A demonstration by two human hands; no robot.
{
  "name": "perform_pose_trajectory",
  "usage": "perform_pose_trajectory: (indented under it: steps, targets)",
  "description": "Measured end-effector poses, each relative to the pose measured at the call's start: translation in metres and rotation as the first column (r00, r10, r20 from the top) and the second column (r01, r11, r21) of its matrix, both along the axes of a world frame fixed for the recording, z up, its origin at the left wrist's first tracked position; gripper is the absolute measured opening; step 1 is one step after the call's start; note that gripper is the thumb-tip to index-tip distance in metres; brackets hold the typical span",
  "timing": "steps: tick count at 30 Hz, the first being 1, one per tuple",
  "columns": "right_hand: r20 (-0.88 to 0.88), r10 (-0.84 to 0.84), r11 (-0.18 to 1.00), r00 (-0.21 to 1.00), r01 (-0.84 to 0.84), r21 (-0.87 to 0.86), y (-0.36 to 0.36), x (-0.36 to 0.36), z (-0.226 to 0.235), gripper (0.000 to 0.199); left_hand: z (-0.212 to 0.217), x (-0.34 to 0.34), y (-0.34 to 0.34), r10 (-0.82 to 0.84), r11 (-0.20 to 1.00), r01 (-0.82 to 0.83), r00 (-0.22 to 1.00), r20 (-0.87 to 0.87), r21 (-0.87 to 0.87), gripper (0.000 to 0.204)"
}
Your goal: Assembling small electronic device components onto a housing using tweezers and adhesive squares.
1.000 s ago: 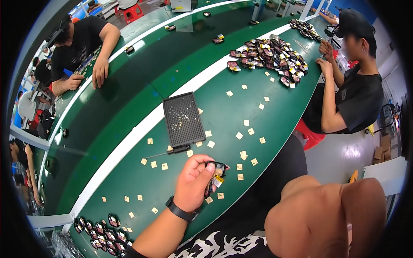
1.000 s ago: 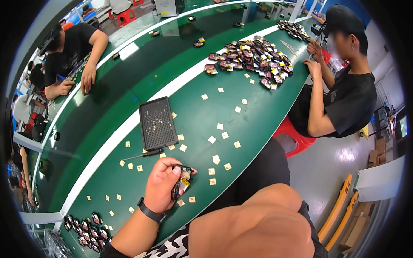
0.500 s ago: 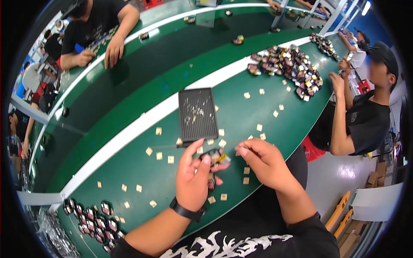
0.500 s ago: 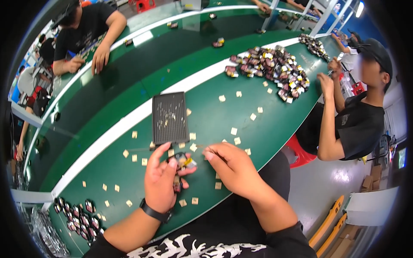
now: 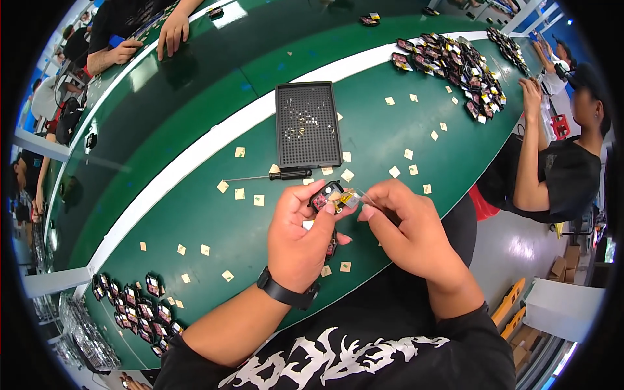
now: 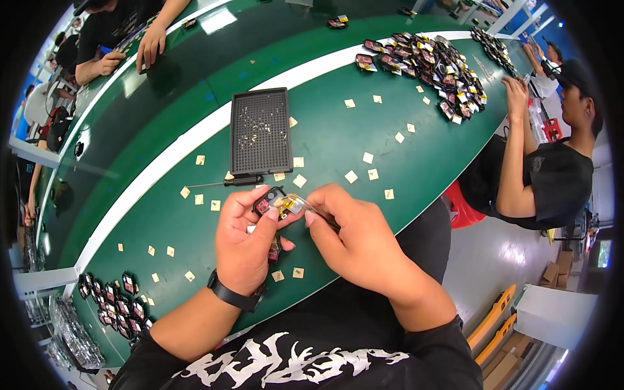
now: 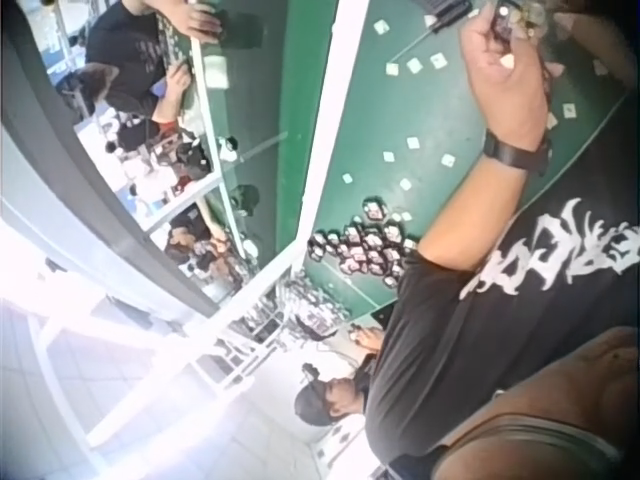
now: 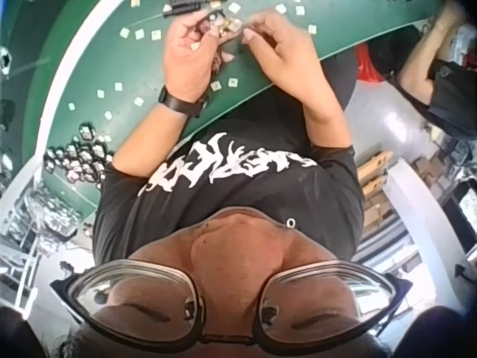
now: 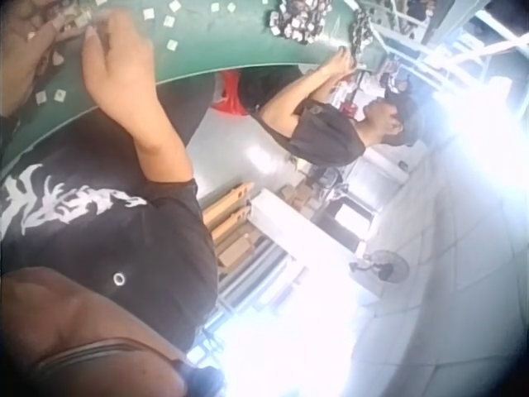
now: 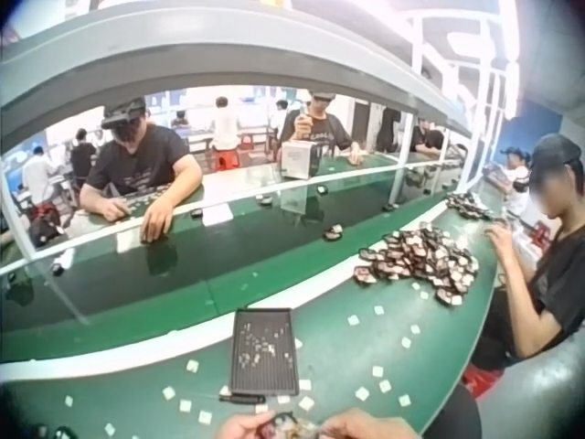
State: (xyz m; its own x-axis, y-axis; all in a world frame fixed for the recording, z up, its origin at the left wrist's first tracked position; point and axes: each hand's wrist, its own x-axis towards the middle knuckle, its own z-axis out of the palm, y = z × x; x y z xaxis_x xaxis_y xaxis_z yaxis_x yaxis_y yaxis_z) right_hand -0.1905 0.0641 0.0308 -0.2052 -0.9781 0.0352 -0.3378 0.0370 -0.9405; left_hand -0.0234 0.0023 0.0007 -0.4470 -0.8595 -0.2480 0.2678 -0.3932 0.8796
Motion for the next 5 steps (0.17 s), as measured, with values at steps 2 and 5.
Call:
perform_pose_trajectory:
  steps: [2,5]
  targets:
    - [-0.068,0.093,0.994,0.993,-0.089,0.059,0.0017,-0.0031,0.0044,0.017,-0.0013,0.0008,0.0005,-0.006,1.000,0.006,1.000,0.018,-0.016,0.034]
    - [-0.322,0.135,0.985,0.937,-0.162,-0.058,0.0011,-0.0080,0.0011,0.029,-0.0050,0.0013,0.0023,-0.052,0.996,0.055,0.998,0.035,-0.074,0.039]
